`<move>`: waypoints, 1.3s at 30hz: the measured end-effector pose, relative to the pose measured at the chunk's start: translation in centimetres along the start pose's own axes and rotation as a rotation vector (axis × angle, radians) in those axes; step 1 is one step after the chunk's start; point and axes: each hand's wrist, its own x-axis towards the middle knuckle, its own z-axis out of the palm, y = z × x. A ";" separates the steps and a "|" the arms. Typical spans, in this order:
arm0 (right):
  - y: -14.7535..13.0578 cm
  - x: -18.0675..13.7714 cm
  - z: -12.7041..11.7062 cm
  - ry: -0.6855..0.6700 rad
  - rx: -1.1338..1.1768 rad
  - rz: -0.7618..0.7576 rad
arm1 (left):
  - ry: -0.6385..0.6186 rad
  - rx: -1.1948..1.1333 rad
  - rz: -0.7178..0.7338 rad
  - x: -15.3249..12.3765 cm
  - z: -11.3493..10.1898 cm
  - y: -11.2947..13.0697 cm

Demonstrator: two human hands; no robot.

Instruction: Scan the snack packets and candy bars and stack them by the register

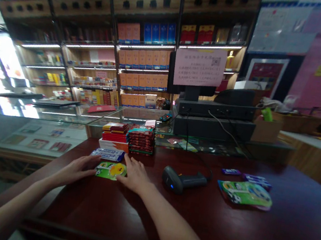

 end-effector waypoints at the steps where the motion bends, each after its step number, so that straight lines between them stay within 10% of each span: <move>1: 0.1 0.0 -0.2 0.006 -0.006 -0.013 | 0.019 -0.013 0.000 0.1 -0.1 0.4; 16: 3.3 -4.1 -8.1 0.197 -0.207 -0.088 | 0.170 -0.037 0.216 6.4 2.1 11.4; 39: 17.0 -20.8 -19.4 0.474 -0.192 0.303 | -0.066 -0.083 0.566 15.7 12.7 29.1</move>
